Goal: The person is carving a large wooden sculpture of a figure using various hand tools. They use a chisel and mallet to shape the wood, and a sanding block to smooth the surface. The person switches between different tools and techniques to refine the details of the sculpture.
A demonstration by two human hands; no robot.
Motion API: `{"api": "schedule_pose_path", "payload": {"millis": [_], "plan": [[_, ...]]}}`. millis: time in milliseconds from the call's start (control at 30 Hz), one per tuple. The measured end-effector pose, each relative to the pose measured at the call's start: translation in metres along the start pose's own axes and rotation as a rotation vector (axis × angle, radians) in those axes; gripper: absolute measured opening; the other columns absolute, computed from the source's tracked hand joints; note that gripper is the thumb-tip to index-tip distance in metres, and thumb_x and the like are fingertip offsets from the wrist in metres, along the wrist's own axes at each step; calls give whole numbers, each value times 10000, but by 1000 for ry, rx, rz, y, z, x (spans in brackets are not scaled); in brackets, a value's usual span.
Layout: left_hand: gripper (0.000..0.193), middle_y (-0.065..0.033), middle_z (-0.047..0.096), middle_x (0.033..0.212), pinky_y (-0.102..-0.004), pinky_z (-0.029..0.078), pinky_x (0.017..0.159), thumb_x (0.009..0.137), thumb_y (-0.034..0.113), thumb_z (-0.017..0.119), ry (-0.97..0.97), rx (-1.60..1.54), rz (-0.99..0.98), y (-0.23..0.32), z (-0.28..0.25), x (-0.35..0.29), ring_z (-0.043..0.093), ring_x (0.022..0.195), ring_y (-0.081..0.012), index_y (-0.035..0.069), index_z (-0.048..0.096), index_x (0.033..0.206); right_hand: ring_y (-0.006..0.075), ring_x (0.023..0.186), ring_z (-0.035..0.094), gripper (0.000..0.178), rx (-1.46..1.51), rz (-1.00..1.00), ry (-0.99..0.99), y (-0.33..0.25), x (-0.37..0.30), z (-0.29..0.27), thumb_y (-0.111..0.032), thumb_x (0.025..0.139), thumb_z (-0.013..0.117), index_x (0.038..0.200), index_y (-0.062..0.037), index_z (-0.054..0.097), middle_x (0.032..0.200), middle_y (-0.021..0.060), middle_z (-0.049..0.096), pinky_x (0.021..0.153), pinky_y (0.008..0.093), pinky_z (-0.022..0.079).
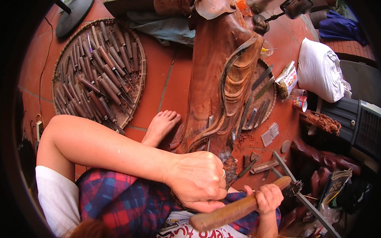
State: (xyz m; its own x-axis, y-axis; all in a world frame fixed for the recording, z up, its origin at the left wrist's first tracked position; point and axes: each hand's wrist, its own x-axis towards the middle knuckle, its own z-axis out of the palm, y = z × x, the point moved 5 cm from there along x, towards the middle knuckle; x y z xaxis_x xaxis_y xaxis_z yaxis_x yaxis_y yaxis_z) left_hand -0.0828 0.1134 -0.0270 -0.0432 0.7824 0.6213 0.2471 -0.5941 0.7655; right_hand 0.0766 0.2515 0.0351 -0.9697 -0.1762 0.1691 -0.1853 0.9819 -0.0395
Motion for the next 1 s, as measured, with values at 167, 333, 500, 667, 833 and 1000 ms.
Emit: {"api": "schedule_pose_path", "payload": {"millis": [167,333,500,667,833,1000], "plan": [[350,-101,536,530,-403,444,498,811,284,599,-27,12,3,0,0,-1,561,507,-311,42,541,565,236,580,581,419,-28,-28,-8,-3,4,2,-128,719,831,865,-75,442,731,80,571,527,335,486],[345,-91,524,530,-399,439,502,814,277,595,-17,15,27,1,-2,-2,555,514,-301,50,523,564,239,605,574,427,59,-93,23,0,2,1,-147,683,851,841,-81,460,740,66,561,526,341,491],[333,-79,511,529,-392,428,498,816,267,591,0,-26,43,1,-8,-1,546,510,-287,60,508,570,231,657,568,424,61,-56,25,-1,-1,0,-161,647,873,797,-93,482,754,46,555,546,348,506],[322,-71,501,530,-385,416,489,814,259,595,-16,-9,51,1,-9,-2,532,498,-283,68,500,572,233,655,562,427,-54,-25,26,-6,2,6,-155,658,870,819,-90,480,761,45,559,542,345,505],[318,-69,502,537,-384,415,492,815,256,594,-13,0,56,1,-6,-4,531,501,-282,72,499,574,225,671,563,405,70,-101,81,-3,0,4,-144,652,870,820,-88,505,770,47,569,561,345,501],[310,-134,549,511,-423,437,480,764,253,591,-28,-11,48,0,-6,-5,558,494,-334,47,562,534,255,654,577,429,-29,-81,1,-7,3,4,-148,653,864,840,-83,483,773,70,563,569,365,503]]}}
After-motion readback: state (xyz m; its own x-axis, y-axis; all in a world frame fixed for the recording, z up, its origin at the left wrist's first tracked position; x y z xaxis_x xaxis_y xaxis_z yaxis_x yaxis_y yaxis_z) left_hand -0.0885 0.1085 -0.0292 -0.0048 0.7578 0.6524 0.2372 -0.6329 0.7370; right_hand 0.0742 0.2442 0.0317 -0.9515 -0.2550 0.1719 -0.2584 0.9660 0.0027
